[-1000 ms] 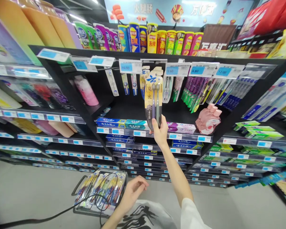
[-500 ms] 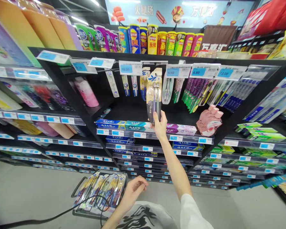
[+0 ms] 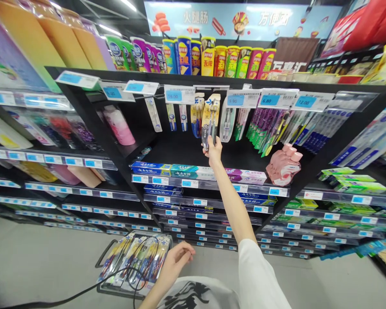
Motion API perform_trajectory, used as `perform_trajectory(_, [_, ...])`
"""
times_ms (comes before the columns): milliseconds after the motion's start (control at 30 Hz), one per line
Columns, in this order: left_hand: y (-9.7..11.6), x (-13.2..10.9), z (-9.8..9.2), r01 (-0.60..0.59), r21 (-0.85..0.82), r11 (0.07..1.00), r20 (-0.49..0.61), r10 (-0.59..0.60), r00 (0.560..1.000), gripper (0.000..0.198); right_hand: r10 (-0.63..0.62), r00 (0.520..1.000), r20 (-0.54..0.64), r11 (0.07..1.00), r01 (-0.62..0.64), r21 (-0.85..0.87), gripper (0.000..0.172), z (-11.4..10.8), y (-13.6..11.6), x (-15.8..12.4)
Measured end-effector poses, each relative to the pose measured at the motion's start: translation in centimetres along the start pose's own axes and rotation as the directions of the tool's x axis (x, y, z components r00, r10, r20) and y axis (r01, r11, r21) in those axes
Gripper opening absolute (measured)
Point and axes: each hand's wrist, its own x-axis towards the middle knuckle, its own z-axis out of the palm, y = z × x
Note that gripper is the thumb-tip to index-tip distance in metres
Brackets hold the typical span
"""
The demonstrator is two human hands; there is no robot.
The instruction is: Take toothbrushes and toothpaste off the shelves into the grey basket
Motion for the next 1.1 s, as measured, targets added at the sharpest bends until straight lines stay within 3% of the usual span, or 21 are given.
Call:
perform_trajectory(167, [-0.7,-0.3,-0.3,0.031,-0.001,1.000,-0.016,-0.031,0.999,0.016,0.068,0.996,0.063,0.997,-0.069,0.014,0.048,-0.3,0.0,0.9])
perform_trajectory(333, [-1.2,-0.6,-0.3,0.060,-0.008,0.998,-0.015,-0.060,0.998,0.017,0.320,0.945,0.068,0.947,-0.321,0.011,0.045,-1.3,-1.4,-0.3])
perform_trajectory(400, [-1.5,-0.7,-0.3,0.060,-0.020,0.998,-0.023,-0.061,0.998,0.018,0.375,0.923,0.087,0.926,-0.377,0.012,0.056,-2.0,-2.1,-1.9])
perform_trajectory(500, [-2.0,-0.7,-0.4,0.067,-0.049,0.997,-0.043,-0.069,0.997,0.023,0.280,0.959,0.043,0.950,-0.270,-0.155,0.079,-2.8,-3.4,-5.1])
perform_trajectory(567, [-2.3,-0.6,-0.4,0.085,-0.060,0.995,-0.037,-0.087,0.995,0.026,0.061,0.997,0.053,0.932,-0.037,-0.360,0.070,-3.1,-5.0,-7.1])
perform_trajectory(600, [-2.4,-0.6,-0.5,0.097,-0.064,0.993,-0.028,-0.099,0.995,0.027,-0.096,0.992,0.083,0.888,0.123,-0.444,0.059,-3.0,-6.1,-7.8])
perform_trajectory(633, [-2.5,-0.6,-0.4,0.107,-0.066,0.992,-0.019,-0.108,0.994,0.027,-0.267,0.956,0.118,0.812,0.289,-0.507,0.048,-2.9,-7.4,-8.3])
perform_trajectory(667, [-2.7,-0.6,-0.4,0.115,-0.067,0.991,-0.009,-0.116,0.993,0.026,-0.439,0.887,0.145,0.707,0.440,-0.553,0.037,-2.7,-8.9,-8.6])
perform_trajectory(733, [-3.1,-0.5,-0.2,0.125,-0.068,0.990,0.010,-0.125,0.992,0.025,-0.719,0.672,0.176,0.446,0.640,-0.625,0.024,-2.1,-12.1,-8.4])
perform_trajectory(800, [-3.5,-0.3,0.2,0.124,-0.061,0.990,0.021,-0.123,0.992,0.024,-0.858,0.458,0.232,0.198,0.712,-0.674,0.023,-1.4,-15.2,-7.4])
perform_trajectory(833, [-3.7,-0.2,0.3,0.121,-0.054,0.991,0.025,-0.120,0.992,0.025,-0.881,0.385,0.275,0.104,0.724,-0.682,0.026,-1.1,-16.5,-6.7])
perform_trajectory(900, [-3.9,-0.1,0.5,0.112,-0.043,0.993,0.037,-0.110,0.993,0.027,-0.870,0.318,0.378,-0.021,0.740,-0.672,0.031,-0.7,-18.6,-5.1])
perform_trajectory(1000, [-4.0,-0.1,0.5,0.094,-0.050,0.994,0.041,-0.092,0.995,0.028,-0.798,0.314,0.514,-0.124,0.749,-0.651,0.032,-0.3,-20.3,-2.7])
perform_trajectory(1100, [-4.0,-0.1,0.4,0.091,-0.070,0.993,0.004,-0.090,0.996,0.031,-0.759,0.300,0.578,-0.193,0.744,-0.640,0.024,-0.1,-20.6,-0.8])
